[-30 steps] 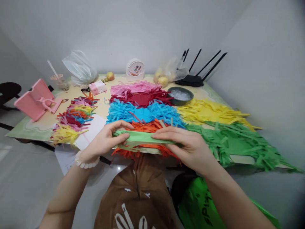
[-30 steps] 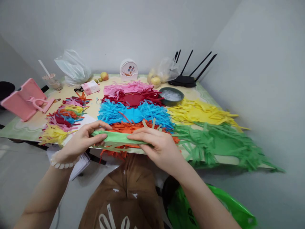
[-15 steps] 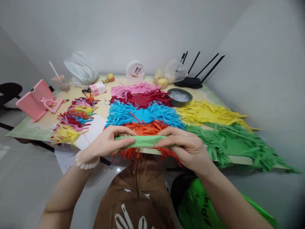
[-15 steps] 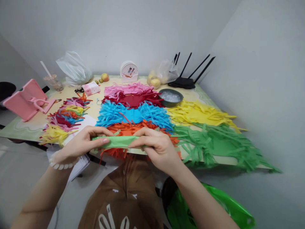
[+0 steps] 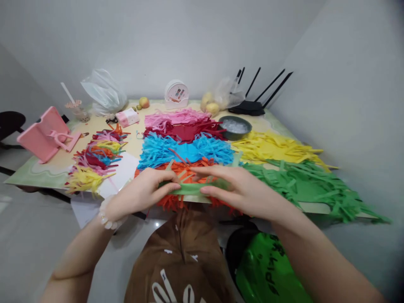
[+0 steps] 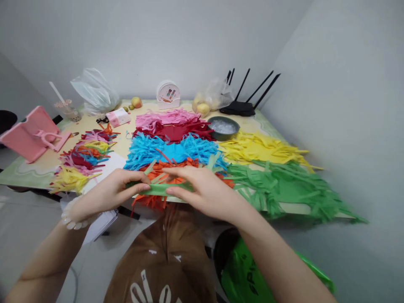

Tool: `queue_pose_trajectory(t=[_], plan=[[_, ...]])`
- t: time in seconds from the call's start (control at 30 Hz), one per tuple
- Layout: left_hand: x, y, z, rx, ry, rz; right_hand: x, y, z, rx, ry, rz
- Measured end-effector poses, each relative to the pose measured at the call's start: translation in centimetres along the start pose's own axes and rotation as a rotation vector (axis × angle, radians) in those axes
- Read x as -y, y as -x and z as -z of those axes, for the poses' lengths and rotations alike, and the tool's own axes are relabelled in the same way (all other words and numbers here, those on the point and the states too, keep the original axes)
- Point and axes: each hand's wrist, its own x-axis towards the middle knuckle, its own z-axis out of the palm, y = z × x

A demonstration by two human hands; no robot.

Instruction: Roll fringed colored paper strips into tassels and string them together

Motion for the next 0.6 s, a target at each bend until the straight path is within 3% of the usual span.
queue_pose_trajectory(t=[0.07, 0.13, 0.23, 0.43, 0.6], plan=[[0.0, -0.1, 0.1, 0.011, -0.022, -0.003, 0.0, -0.6, -0.9, 0.072, -0.014, -0.041], [0.2, 0.0, 0.2, 0.002, -0.021, 0.018, -0.1, -0.8, -1.5, 0.058, -0.014, -0.089], [0.6, 0.2, 0.1, -0.051, 0.065, 0.075, -0.3, -0.5, -1.8, -0.060, -0.081, -0.139], [1.3, 0.4, -1.0, -0.161, 0.619, 0.164, -0.7, 0.8, -2.9, -0.290, -0.378, -0.165], [1.9, 0.2, -1.5, -0.263, 0.718, 0.146, -1.6, 1.6, -4.1, -0.415, -0.536, -0.117]])
